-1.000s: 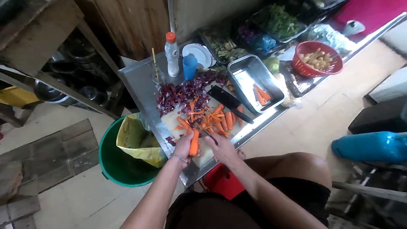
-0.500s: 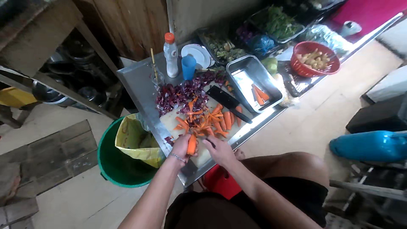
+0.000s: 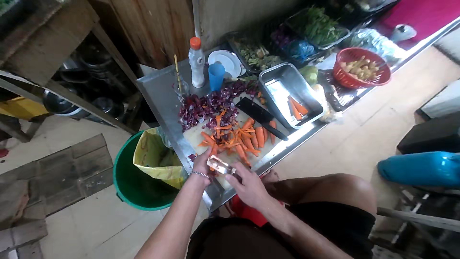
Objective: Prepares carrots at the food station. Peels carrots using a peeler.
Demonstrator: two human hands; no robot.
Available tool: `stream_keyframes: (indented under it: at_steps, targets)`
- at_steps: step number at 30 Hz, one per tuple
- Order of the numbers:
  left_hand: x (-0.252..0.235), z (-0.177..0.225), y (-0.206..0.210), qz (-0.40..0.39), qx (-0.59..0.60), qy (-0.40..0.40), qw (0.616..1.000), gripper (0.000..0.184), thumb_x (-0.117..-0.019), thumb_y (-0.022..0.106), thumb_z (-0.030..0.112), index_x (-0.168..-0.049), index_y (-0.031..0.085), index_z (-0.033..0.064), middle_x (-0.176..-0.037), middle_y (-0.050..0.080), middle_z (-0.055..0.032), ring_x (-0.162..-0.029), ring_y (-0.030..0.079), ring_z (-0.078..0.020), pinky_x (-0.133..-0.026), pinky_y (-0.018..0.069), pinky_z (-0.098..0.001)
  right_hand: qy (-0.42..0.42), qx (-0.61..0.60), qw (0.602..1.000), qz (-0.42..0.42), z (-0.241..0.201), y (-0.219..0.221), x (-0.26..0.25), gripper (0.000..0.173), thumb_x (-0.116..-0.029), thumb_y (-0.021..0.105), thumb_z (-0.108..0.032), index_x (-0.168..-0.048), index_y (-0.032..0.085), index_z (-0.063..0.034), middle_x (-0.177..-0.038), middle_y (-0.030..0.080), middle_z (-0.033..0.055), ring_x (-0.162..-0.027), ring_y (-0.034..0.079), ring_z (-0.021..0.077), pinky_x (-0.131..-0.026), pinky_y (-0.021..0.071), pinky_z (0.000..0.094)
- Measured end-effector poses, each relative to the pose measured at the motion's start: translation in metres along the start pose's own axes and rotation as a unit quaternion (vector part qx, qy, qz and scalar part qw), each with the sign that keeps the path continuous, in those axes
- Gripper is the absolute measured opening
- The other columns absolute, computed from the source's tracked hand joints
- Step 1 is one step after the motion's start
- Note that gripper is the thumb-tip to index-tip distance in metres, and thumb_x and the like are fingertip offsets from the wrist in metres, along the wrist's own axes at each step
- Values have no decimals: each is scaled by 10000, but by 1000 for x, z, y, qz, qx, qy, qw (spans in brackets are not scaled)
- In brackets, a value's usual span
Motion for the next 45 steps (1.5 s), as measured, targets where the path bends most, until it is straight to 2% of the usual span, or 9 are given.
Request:
stream_keyframes:
  at_steps: [7, 11, 17, 24, 27, 30, 34, 37, 45]
  targets:
    - [-3, -6, 2, -13, -9, -13, 1000, 402, -1079, 435, 429, -1136, 643, 90, -803, 648, -59, -598, 605, -137, -531, 519, -283, -55, 106, 992, 29, -4, -8, 0, 508, -1025, 494, -585, -1341, 649, -219, -725, 679, 48, -645, 673, 243, -616, 561, 505]
    - [1, 0, 12, -18, -52, -32, 998, 397, -1091, 402, 462, -1060, 553, 96, -722, 561, -61, -486, 503, -141, -424, 451, -280, 16, 58, 998, 30, 8, -20, -16, 486, -1044, 510, -530, -1355, 630, -176, -800, 686, 88, -692, 668, 267, -669, 565, 530]
    - [-1, -6, 7, -53, -41, 8, 998, 416, -1078, 429, 452, -1120, 667, 114, -771, 644, -38, -578, 591, -120, -507, 502, -270, -62, 80, 994, 27, -8, -17, -4, 477, -1020, 498, -582, -1284, 677, -228, -719, 674, 37, -637, 667, 225, -605, 560, 499]
    - [5, -7, 9, -74, -61, -31, 995, 406, -1101, 352, 459, -1160, 568, 121, -762, 585, -59, -488, 490, -122, -433, 435, -254, 71, 3, 997, 5, 36, -19, -55, 495, -1064, 467, -527, -1302, 656, -136, -965, 717, 142, -853, 703, 316, -791, 570, 592]
    - [6, -1, 10, -66, -80, -26, 994, 513, -1085, 351, 542, -1200, 630, 128, -777, 594, -47, -532, 524, -133, -476, 466, -270, 224, -202, 952, -47, 38, -22, -58, 524, -1078, 416, -551, -1244, 619, -98, -664, 553, 59, -497, 517, 162, -477, 481, 327]
    - [0, 2, 8, -38, -66, -41, 996, 497, -1078, 386, 539, -1151, 629, 112, -762, 556, -23, -526, 502, -115, -475, 454, -247, 281, -337, 897, -58, 23, -22, -44, 535, -1082, 405, -540, -1249, 588, -66, -618, 544, 59, -436, 501, 146, -425, 471, 289]
    - [-3, 2, 8, -18, -33, -38, 999, 454, -1089, 378, 489, -1081, 629, 112, -728, 550, -26, -505, 498, -118, -454, 451, -249, 109, -172, 979, 0, 5, -8, -20, 420, -1092, 464, -422, -1287, 614, -82, -674, 565, 73, -534, 539, 189, -539, 506, 384]
    - [-6, -2, 6, -22, 11, -8, 1000, 402, -1086, 402, 406, -1073, 655, 94, -718, 602, -38, -521, 547, -115, -474, 483, -252, 4, 9, 1000, -1, -5, -1, -4, 472, -1025, 494, -589, -1265, 642, -210, -722, 647, 23, -645, 641, 200, -649, 558, 484]
    - [1, -4, 15, -13, -2, -31, 999, 397, -1085, 397, 429, -1048, 628, 109, -717, 585, -45, -446, 453, -103, -390, 383, -232, 8, 101, 995, -7, 0, -14, -19, 514, -1044, 461, -576, -1292, 637, -161, -774, 682, 93, -719, 690, 291, -683, 563, 542]
Point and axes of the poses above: each hand's wrist, its own x-axis away from the middle knuckle, its own y-axis out of the palm, z = x × y, the point moved 1 cm from there along -x, towards the middle knuckle
